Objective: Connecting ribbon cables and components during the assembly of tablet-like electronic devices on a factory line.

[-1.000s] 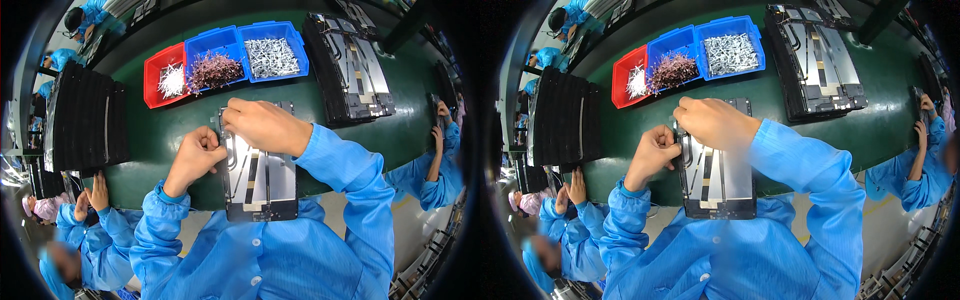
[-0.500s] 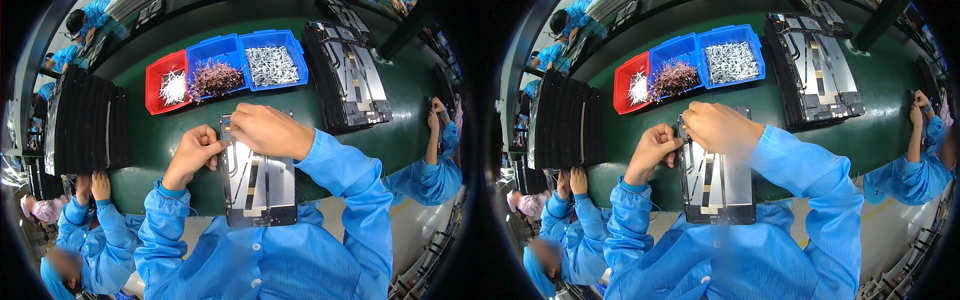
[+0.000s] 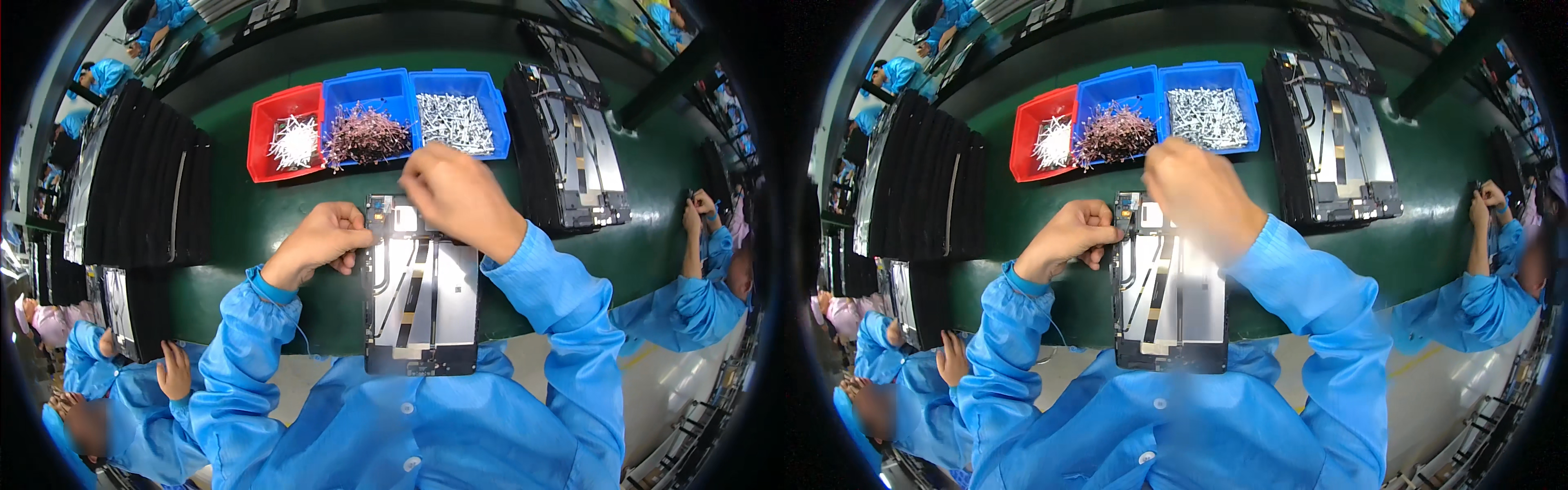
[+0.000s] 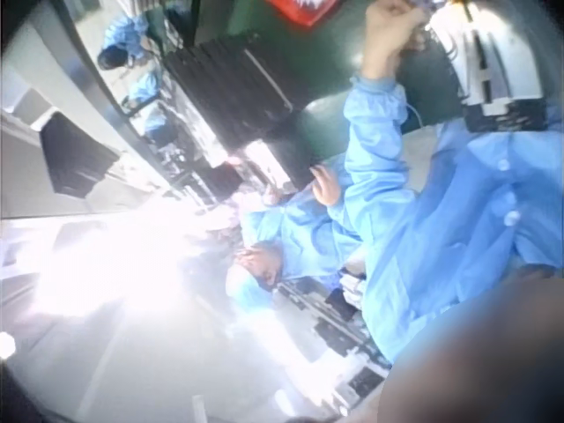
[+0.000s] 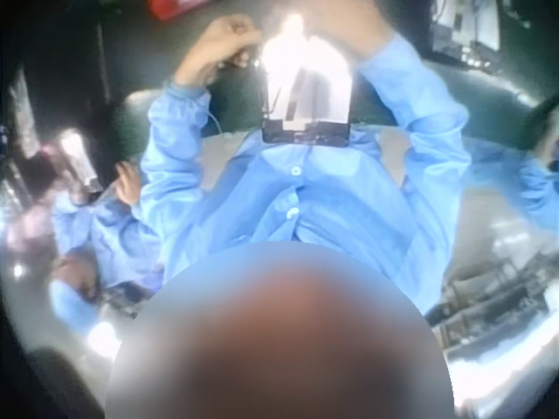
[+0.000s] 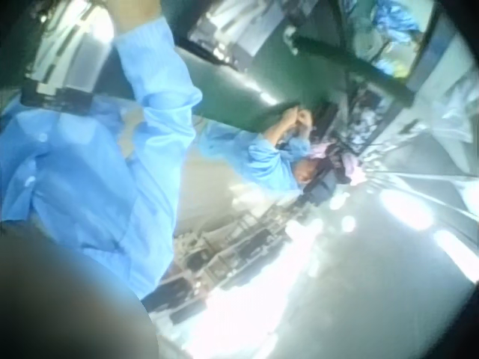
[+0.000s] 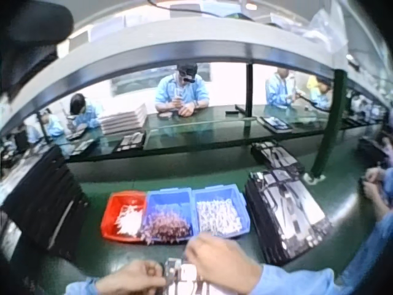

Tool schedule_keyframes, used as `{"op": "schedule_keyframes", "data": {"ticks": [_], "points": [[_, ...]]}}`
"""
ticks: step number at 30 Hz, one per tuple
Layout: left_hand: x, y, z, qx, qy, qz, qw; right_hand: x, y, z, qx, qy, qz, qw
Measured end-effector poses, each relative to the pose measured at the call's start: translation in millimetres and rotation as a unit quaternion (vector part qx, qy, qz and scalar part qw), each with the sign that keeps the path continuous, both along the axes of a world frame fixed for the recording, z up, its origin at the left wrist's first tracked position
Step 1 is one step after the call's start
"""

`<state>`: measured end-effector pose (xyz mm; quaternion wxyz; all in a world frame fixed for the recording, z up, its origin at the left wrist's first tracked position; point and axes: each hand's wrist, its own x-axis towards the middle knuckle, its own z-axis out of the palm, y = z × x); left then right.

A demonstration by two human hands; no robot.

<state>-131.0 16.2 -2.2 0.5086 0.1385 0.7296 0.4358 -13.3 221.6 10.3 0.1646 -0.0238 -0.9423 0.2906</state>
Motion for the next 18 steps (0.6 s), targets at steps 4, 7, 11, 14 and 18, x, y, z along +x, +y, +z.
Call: {"op": "schedule_keyframes", "data": {"ticks": [4, 7, 11, 14, 18], "points": [[-3.9, 0.4, -0.8, 0.000, -0.002, -0.048, 0.999, -12.8, 35.3, 0.1, 0.199, 0.066, -0.200, 0.957], [-5.7, -4.5, -3.0, 0.053, -0.046, -0.038, 0.997, -24.5, 52.8, -9.8, 0.265, 0.030, -0.230, 0.936], [0.9, -16.2, -5.6, 0.083, -0.031, 0.010, 0.996, -41.7, 42.5, -22.2, 0.248, -0.020, -0.230, 0.941], [3.0, -17.5, -7.4, 0.092, -0.033, 0.018, 0.995, -38.6, 44.8, -20.6, 0.225, -0.029, -0.240, 0.944], [1.8, -18.8, -9.3, 0.109, -0.046, 0.025, 0.993, -37.9, 49.1, -17.5, 0.178, -0.065, -0.232, 0.954]]}}
